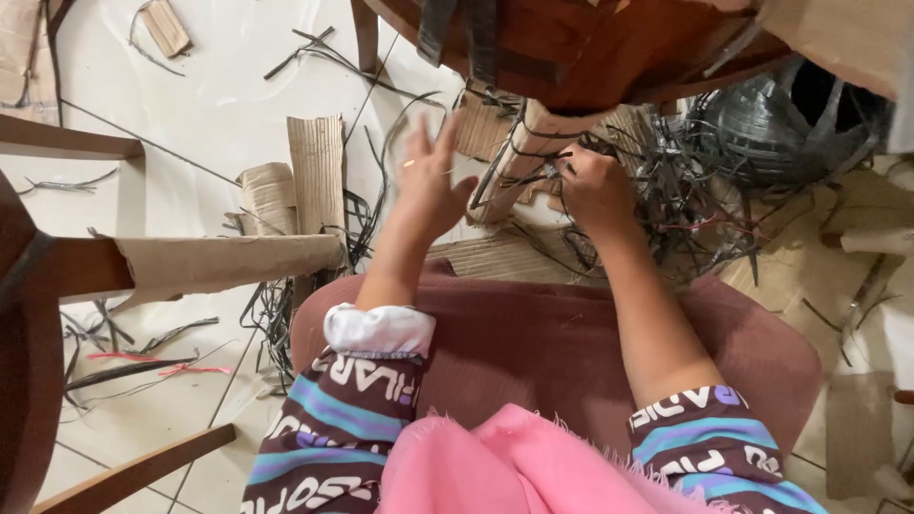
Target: Wrapping a wooden chair leg with dark synthetic strips for repair or decoration
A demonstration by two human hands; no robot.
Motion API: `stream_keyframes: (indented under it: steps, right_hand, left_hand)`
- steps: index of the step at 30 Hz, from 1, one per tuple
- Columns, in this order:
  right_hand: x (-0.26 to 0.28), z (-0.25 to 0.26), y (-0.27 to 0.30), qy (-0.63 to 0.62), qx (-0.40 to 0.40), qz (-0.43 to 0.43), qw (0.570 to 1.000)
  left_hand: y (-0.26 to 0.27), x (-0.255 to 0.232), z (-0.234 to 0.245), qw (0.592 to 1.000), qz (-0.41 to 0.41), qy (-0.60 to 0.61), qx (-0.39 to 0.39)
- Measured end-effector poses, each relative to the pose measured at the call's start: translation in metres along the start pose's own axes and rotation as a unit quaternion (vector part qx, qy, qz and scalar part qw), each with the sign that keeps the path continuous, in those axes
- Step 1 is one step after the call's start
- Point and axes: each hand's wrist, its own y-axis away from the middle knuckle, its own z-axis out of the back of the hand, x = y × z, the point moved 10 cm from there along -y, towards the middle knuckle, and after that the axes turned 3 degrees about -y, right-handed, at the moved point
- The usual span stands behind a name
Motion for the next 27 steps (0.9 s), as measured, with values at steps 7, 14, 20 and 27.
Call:
stream_keyframes:
  steps: [7,14,20,27]
  right_hand:
    - [-0.035,-0.082,-0.015,-0.014,-0.028,0.205,0.978]
    - [-0.023,-0.073,-0.005,-0.094,-0.004,0.209,0.973]
    - [-0.004,-0.047,0.006,-0.189,0.139,0.077,0.969]
    - [-0.073,-0.126,0.03,-0.292,0.215,-0.018,0.932]
  left_hand:
    - [-0.051,0.052,-0.092,0.978,0.007,0.203,0.045]
    - [-0.066,0.1,-0.103,0.99,0.075,0.119,-0.001]
    - [-0.064,0.159,-0.106,0.989,0.148,0.0,-0.015]
    - [-0.035,0.167,-0.115,0.98,0.187,-0.028,0.064]
